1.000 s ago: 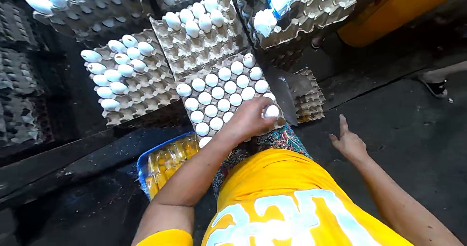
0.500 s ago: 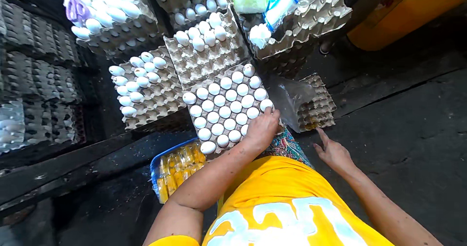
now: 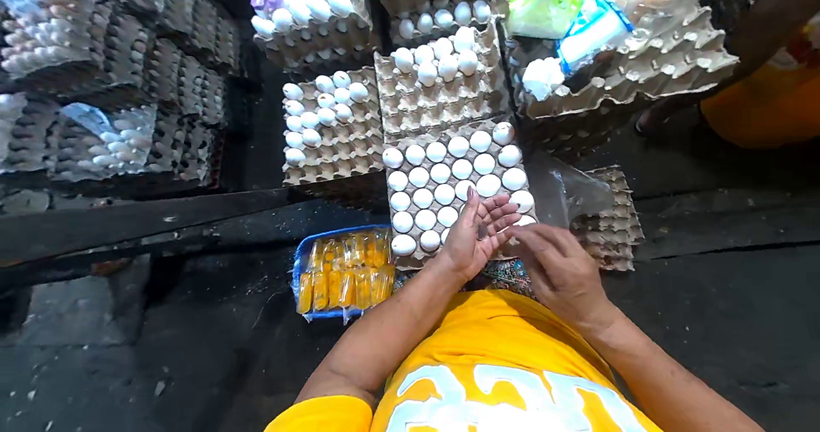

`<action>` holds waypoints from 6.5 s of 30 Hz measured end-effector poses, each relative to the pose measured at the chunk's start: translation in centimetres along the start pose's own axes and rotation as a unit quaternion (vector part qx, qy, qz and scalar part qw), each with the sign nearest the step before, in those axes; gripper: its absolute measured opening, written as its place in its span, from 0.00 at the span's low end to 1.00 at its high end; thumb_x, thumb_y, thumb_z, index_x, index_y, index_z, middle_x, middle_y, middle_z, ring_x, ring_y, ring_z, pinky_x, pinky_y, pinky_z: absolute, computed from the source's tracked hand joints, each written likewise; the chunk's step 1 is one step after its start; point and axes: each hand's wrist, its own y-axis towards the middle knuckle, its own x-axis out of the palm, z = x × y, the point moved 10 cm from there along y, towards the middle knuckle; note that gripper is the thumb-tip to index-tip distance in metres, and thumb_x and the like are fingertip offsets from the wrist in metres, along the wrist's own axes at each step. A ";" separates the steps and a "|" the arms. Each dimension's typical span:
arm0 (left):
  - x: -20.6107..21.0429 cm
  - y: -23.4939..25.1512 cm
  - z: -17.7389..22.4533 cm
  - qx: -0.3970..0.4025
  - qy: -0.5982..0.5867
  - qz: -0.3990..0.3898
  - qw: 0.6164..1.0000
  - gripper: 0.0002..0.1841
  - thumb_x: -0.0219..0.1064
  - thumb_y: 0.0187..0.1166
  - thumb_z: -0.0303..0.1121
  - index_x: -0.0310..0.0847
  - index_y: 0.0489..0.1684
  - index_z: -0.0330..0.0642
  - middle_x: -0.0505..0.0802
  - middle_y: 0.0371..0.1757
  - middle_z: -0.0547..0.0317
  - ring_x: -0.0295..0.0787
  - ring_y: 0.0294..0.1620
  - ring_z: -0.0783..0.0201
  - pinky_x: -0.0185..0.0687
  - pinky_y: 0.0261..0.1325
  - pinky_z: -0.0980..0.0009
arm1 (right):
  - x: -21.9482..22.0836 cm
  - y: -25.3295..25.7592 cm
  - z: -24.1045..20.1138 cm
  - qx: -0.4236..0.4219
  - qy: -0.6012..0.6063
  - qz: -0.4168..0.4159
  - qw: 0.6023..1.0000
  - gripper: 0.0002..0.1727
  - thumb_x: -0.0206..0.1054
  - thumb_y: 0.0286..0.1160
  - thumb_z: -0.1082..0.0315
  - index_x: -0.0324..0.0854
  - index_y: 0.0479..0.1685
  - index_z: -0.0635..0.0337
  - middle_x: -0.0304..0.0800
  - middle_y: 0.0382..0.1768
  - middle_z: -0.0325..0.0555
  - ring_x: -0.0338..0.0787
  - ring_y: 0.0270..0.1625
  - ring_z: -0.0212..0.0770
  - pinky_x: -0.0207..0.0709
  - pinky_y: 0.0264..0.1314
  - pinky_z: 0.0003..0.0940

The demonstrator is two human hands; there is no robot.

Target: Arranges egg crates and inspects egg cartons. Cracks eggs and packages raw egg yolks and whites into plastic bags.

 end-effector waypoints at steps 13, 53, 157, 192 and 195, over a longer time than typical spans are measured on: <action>-3.7 -0.9 4.4 0.084 -0.097 0.010 0.992 0.36 0.22 0.94 0.53 0.66 0.82 0.41 0.86 0.72 0.51 0.83 0.71 0.61 0.79 0.71 0.63 | 8.3 5.9 -3.2 -0.074 0.000 -0.058 0.996 0.15 0.63 0.82 0.68 0.89 0.57 0.66 0.93 0.50 0.59 0.93 0.52 0.53 0.87 0.57 0.39; -20.4 0.4 8.0 0.103 0.152 0.226 0.957 0.29 0.45 0.96 0.46 0.59 0.90 0.39 0.68 0.89 0.43 0.63 0.89 0.50 0.57 0.88 0.51 | 6.1 1.5 17.6 0.480 0.317 0.054 0.816 0.17 0.50 0.90 0.76 0.76 0.70 0.70 0.87 0.54 0.55 0.86 0.46 0.38 0.81 0.48 0.35; -19.6 4.5 8.6 0.164 0.191 0.181 0.951 0.31 0.45 0.95 0.51 0.66 0.87 0.38 0.77 0.83 0.45 0.72 0.84 0.59 0.64 0.87 0.55 | 6.8 3.6 18.6 0.403 0.326 0.096 0.850 0.19 0.45 0.84 0.80 0.78 0.64 0.69 0.93 0.48 0.34 0.91 0.49 0.24 0.86 0.58 0.23; -32.6 2.0 14.9 0.158 -0.178 0.406 0.882 0.34 0.56 0.91 0.51 0.51 0.91 0.42 0.73 0.83 0.40 0.82 0.73 0.50 0.81 0.71 0.59 | 21.3 23.2 2.4 0.279 0.334 -0.225 0.871 0.17 0.48 0.92 0.69 0.74 0.71 0.58 0.89 0.32 0.32 0.70 0.14 0.20 0.65 0.15 0.16; -32.7 2.0 15.7 0.160 -0.172 0.400 0.886 0.34 0.57 0.90 0.53 0.56 0.89 0.41 0.74 0.81 0.40 0.82 0.71 0.51 0.81 0.69 0.59 | 24.1 25.9 3.1 0.256 0.192 -0.276 0.907 0.16 0.53 0.91 0.65 0.82 0.65 0.59 0.89 0.30 0.37 0.66 0.15 0.25 0.60 0.18 0.25</action>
